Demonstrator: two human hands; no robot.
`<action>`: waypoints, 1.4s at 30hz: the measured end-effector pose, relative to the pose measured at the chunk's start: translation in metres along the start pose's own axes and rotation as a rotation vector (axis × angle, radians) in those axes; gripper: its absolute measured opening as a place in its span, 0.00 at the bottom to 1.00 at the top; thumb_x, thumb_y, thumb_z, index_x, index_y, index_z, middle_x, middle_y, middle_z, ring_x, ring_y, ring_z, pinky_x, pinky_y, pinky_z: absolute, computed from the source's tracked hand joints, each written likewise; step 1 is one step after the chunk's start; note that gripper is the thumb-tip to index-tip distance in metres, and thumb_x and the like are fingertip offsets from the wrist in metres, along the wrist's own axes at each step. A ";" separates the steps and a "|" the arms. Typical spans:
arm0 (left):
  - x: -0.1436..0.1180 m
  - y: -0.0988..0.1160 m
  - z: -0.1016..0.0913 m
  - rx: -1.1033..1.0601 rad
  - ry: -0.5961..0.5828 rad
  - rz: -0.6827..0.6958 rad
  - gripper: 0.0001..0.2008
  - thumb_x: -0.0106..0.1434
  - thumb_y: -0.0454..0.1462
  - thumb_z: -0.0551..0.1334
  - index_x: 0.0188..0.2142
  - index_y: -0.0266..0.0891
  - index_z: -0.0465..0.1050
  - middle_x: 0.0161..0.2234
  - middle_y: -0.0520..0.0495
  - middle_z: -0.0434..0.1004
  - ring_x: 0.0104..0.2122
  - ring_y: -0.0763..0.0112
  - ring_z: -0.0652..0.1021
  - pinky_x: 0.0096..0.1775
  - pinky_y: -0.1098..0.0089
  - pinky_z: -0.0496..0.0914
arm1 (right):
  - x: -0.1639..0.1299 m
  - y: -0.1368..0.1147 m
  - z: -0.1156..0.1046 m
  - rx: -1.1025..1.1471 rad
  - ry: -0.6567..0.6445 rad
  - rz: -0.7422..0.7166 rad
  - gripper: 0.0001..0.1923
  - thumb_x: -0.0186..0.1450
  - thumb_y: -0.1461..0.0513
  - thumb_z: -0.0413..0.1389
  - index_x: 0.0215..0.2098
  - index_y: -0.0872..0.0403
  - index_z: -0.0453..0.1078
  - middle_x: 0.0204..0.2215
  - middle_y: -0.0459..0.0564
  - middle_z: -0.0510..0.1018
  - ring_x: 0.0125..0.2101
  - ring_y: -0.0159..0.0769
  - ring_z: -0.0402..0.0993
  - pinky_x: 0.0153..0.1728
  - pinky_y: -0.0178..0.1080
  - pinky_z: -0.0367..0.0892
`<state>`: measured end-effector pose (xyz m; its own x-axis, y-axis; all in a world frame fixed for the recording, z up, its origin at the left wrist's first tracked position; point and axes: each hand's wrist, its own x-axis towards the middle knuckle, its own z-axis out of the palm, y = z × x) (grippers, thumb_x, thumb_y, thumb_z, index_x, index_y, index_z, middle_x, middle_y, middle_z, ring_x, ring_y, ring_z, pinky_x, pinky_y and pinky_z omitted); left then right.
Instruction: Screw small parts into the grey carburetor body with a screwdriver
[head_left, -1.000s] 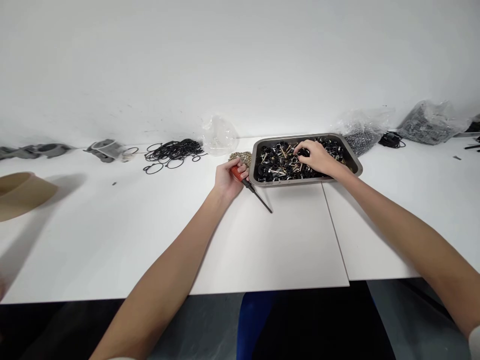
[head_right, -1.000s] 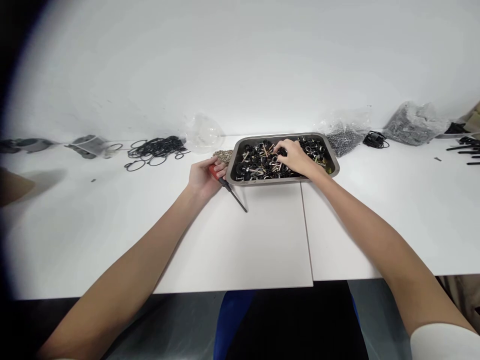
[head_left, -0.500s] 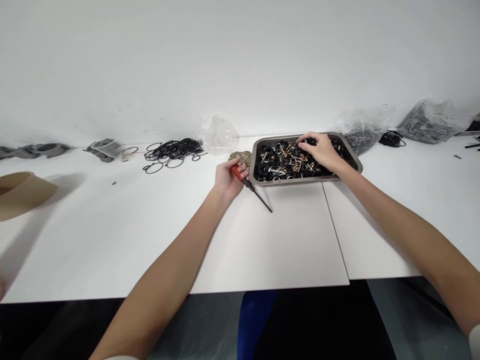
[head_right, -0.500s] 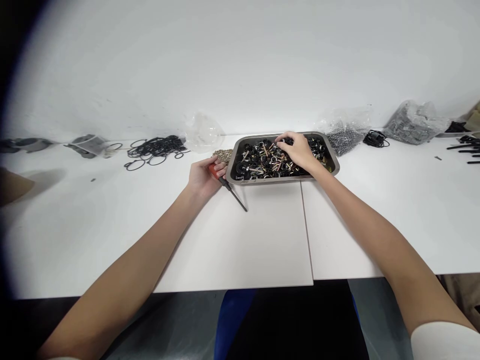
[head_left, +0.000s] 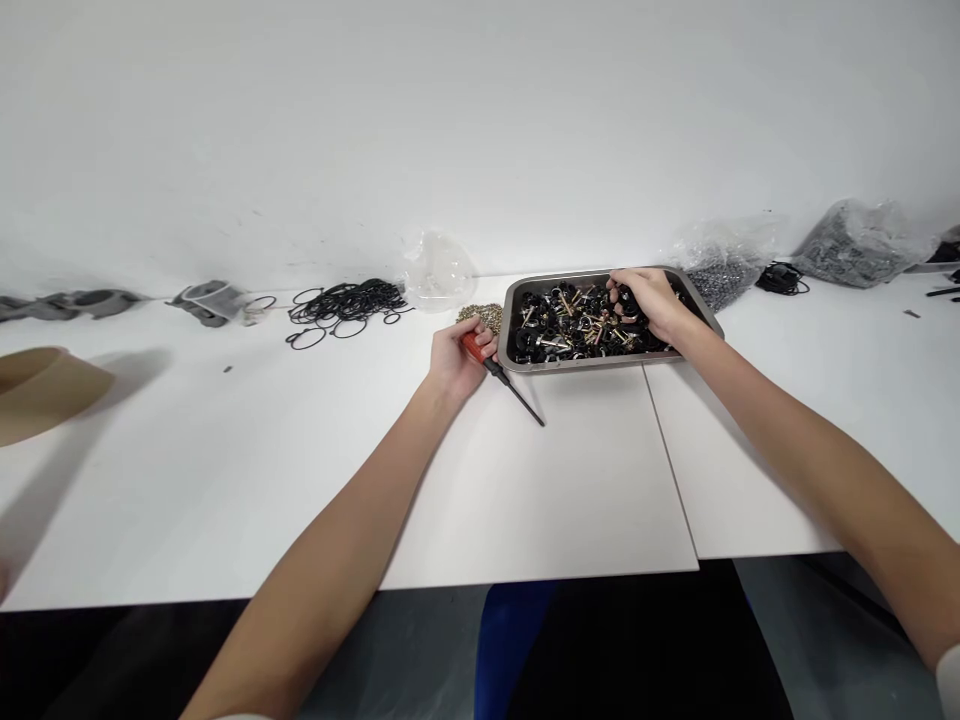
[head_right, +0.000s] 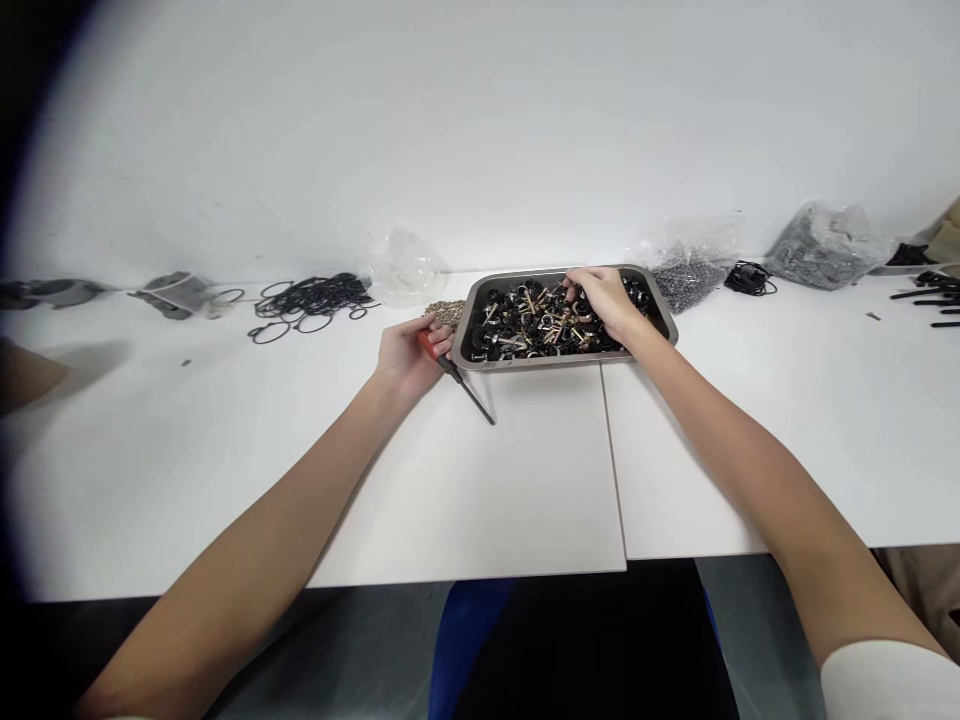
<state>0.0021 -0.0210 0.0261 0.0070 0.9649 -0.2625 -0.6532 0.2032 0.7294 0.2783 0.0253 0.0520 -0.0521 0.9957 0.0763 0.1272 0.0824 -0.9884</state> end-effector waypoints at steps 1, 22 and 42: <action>0.000 0.000 0.000 0.001 0.000 -0.001 0.14 0.67 0.31 0.53 0.23 0.39 0.59 0.17 0.54 0.56 0.14 0.76 0.62 0.18 0.74 0.64 | -0.001 -0.001 0.000 -0.004 0.004 0.002 0.13 0.69 0.58 0.57 0.27 0.53 0.69 0.27 0.50 0.74 0.26 0.31 0.68 0.26 0.35 0.63; 0.002 -0.001 -0.003 0.005 -0.008 -0.001 0.13 0.64 0.31 0.58 0.24 0.40 0.58 0.17 0.55 0.57 0.14 0.77 0.62 0.18 0.75 0.64 | -0.008 -0.009 0.002 -0.008 0.006 0.003 0.19 0.69 0.54 0.56 0.23 0.52 0.65 0.19 0.45 0.65 0.16 0.27 0.56 0.17 0.35 0.48; 0.001 0.000 -0.002 -0.003 -0.007 -0.003 0.13 0.65 0.31 0.56 0.24 0.40 0.58 0.17 0.54 0.57 0.14 0.77 0.62 0.18 0.75 0.64 | -0.003 -0.003 0.000 -0.010 -0.042 -0.009 0.21 0.68 0.56 0.58 0.19 0.53 0.66 0.15 0.44 0.62 0.16 0.27 0.53 0.18 0.35 0.45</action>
<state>0.0008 -0.0202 0.0244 0.0141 0.9654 -0.2602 -0.6556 0.2054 0.7266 0.2777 0.0225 0.0547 -0.0945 0.9924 0.0795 0.1364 0.0920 -0.9864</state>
